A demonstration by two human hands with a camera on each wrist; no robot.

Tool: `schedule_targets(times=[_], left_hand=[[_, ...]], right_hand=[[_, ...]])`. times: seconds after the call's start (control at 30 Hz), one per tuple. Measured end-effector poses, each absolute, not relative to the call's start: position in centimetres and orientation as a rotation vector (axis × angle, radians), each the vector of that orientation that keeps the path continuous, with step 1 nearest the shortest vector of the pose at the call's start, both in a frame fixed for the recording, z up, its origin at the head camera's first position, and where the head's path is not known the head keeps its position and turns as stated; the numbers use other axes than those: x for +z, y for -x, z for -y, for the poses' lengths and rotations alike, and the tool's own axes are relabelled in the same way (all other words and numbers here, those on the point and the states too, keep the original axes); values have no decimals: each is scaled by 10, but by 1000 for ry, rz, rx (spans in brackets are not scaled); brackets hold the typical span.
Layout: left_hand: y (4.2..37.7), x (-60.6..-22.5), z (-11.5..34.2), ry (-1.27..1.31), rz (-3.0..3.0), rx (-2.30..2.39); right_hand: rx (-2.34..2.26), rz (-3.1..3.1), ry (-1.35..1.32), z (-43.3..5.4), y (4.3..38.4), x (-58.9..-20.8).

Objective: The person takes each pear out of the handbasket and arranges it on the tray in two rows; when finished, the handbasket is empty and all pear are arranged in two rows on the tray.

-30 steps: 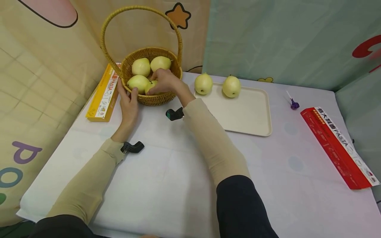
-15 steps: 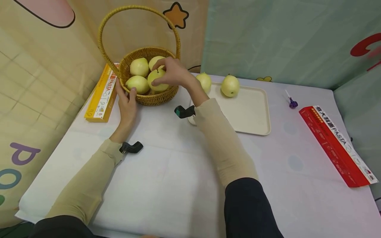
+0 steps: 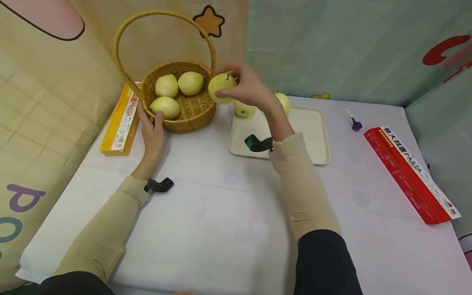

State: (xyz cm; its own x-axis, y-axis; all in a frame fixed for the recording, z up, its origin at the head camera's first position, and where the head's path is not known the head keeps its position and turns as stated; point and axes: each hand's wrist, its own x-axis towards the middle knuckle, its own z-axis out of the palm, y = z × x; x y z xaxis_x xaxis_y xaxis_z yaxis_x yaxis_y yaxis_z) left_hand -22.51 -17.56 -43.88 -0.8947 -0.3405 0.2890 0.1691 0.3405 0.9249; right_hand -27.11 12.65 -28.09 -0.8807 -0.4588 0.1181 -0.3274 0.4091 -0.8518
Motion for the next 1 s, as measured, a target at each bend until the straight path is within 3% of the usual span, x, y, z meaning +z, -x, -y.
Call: schedule_targets(times=[0.47,1.0], left_hand=[[225,-442,174,-123,2162,-1607],[225,-440,176,-133,2169,-1591]], right_hand=[[-1465,-2707,303,-230,244,-285],[-1126,-2808,-89,-293,224,-325]])
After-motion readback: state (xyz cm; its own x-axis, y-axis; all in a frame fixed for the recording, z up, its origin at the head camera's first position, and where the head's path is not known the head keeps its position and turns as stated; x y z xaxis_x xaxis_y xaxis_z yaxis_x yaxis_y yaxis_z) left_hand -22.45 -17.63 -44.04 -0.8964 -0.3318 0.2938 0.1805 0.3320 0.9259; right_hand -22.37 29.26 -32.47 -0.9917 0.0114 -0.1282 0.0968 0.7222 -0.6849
